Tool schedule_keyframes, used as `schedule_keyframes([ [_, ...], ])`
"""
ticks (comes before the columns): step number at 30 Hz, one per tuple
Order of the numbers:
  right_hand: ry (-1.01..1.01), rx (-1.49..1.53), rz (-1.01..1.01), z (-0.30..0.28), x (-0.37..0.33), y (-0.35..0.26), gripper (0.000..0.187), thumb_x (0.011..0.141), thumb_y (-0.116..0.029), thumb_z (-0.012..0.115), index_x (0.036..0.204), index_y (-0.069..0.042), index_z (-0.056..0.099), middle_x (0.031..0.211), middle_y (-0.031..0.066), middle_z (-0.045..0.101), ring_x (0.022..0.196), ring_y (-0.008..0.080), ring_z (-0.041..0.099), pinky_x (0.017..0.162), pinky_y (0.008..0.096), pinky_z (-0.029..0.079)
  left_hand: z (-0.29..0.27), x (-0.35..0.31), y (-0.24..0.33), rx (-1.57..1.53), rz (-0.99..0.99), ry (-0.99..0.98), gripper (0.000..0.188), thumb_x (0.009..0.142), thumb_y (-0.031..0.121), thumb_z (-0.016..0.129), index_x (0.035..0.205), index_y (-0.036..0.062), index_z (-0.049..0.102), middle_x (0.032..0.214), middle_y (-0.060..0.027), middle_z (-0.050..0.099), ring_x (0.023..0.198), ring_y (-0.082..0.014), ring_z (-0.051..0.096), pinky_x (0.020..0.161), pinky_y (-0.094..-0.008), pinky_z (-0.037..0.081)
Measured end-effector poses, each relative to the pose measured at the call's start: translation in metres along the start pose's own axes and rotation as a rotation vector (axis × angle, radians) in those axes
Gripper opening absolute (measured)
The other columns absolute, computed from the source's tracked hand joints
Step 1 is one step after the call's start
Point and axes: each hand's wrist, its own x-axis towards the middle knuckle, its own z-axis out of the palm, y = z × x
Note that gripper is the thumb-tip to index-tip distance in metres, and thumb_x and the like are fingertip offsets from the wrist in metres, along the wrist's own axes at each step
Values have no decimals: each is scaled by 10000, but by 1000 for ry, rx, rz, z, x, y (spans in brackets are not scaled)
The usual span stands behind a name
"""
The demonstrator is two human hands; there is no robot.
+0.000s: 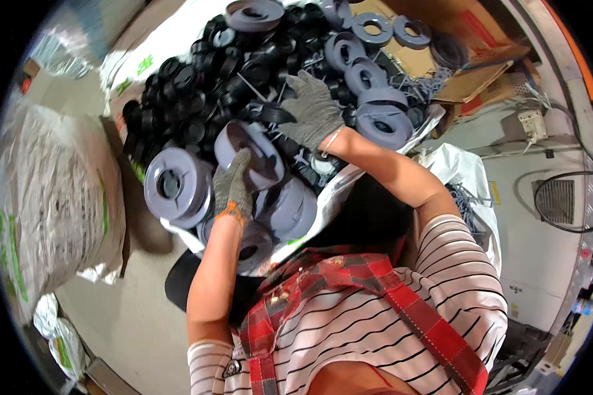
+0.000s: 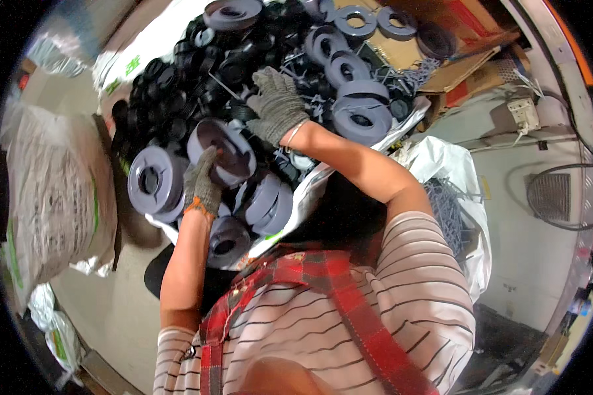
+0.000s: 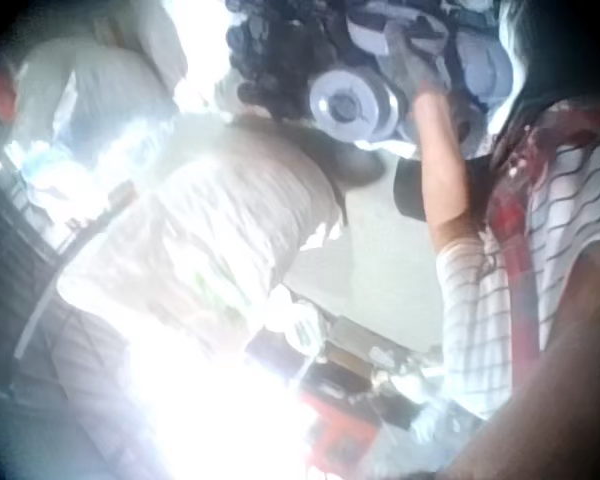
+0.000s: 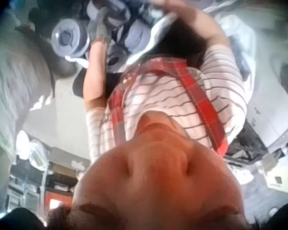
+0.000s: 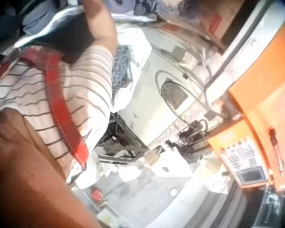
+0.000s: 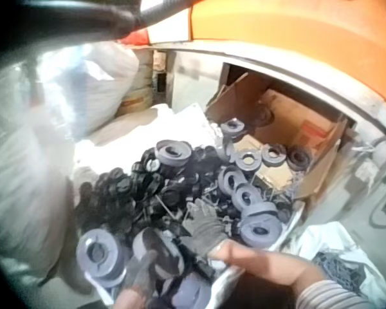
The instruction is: The person sits on the floor and sorts a large pile of black and grey plastic components. They pick up individual grey circular parts, inspect them, and place them into a white sack. The person also handles black plastic parts and grey plastic shavings, moving them between piles and bags.
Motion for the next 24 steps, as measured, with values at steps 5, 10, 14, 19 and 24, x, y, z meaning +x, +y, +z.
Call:
schedule_keyframes([
  [5,-304,430,-211,-16,-31,-48,397,669,-380,696,896,-58,642,1119,175,546,1001,315,548,875,372,439,-39,-16,-29,101,323,-203,331,759,35,567,1090,43,571,1068,-146,606,1003,-299,568,894,-367,435],
  [10,-290,210,-138,-40,-29,-69,754,576,-340,732,1192,-21,437,1097,209,506,1026,358,484,891,408,411,-40,-26,-16,-42,18,-332,379,723,85,640,1097,76,582,1076,-136,606,974,-295,582,865,-330,455],
  [14,-378,128,-312,-62,-34,-84,698,569,-303,712,1155,-19,461,1107,222,504,1023,386,478,894,425,407,-61,-19,-31,312,240,-412,508,641,118,712,1127,77,570,1091,-138,596,1005,-318,558,898,-368,441],
  [19,-246,151,-386,-60,-48,-73,718,616,-321,711,1217,-33,443,1142,236,502,1047,358,492,890,437,410,-58,-27,-26,478,331,-456,576,591,112,739,1138,75,561,1093,-134,586,1008,-314,541,887,-383,443],
  [24,-750,974,597,-35,-50,-53,589,676,-555,687,932,-30,616,635,87,599,471,212,554,419,316,449,-1,-73,15,24,6,-239,352,806,100,632,1137,33,529,1003,-50,592,841,-120,585,688,-232,499],
])
